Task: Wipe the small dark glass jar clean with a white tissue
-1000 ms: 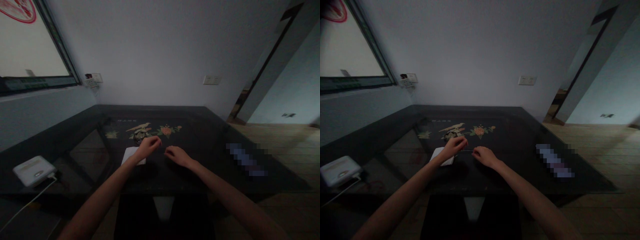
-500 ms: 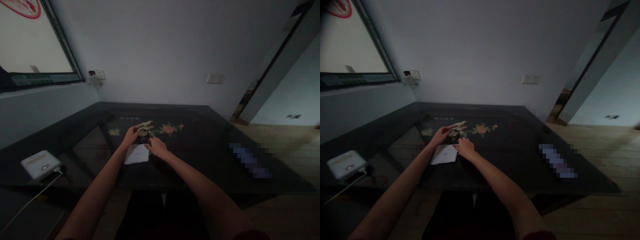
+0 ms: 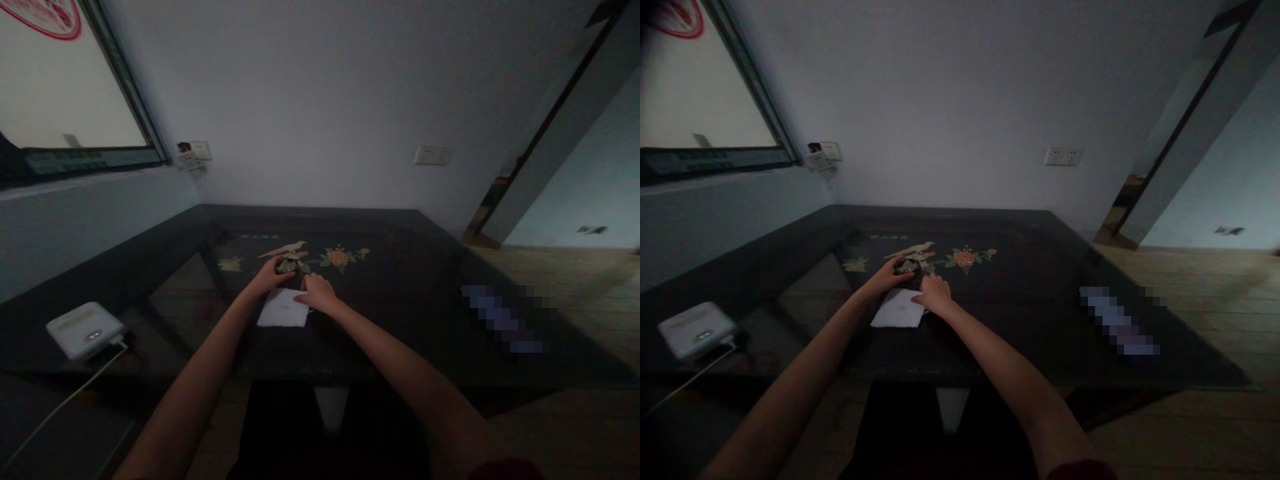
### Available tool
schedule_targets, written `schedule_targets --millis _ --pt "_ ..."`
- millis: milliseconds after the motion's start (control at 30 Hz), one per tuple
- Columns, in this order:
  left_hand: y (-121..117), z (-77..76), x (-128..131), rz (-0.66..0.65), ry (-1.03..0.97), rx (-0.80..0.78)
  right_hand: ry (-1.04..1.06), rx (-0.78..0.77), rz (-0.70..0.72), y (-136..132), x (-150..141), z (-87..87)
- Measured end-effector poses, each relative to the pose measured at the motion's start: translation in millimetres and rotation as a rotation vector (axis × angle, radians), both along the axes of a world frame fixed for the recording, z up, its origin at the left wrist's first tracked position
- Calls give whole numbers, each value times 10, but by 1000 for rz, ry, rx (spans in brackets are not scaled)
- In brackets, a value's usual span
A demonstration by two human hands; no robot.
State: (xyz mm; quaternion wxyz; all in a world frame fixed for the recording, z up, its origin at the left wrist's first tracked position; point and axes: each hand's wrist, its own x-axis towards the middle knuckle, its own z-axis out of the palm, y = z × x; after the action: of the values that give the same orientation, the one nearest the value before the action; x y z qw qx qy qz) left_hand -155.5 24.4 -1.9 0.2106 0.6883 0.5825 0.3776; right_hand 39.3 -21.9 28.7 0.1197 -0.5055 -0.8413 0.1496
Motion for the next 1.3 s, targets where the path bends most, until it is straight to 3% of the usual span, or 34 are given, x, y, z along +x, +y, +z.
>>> schedule_targets --millis 233,433,567,833,1067,1200,1300 --pt "-86 -8 28 79 170 16 18 -29 -23 83 420 -76" --pt "-123 8 54 126 133 7 3 58 -50 11 477 -73" --pt "-121 -2 86 134 140 14 36 -16 -39 50 560 -83" --pt "-215 26 289 51 148 -17 114 -129 -96 195 1258 -88" --pt "-423 72 628 -131 193 24 314 -261 -99 218 1922 -81" --pt "-558 93 814 -307 219 37 538 -345 -123 219 2055 -110" --pt "-656 121 929 -430 253 38 551 -355 -122 222 2068 -103"
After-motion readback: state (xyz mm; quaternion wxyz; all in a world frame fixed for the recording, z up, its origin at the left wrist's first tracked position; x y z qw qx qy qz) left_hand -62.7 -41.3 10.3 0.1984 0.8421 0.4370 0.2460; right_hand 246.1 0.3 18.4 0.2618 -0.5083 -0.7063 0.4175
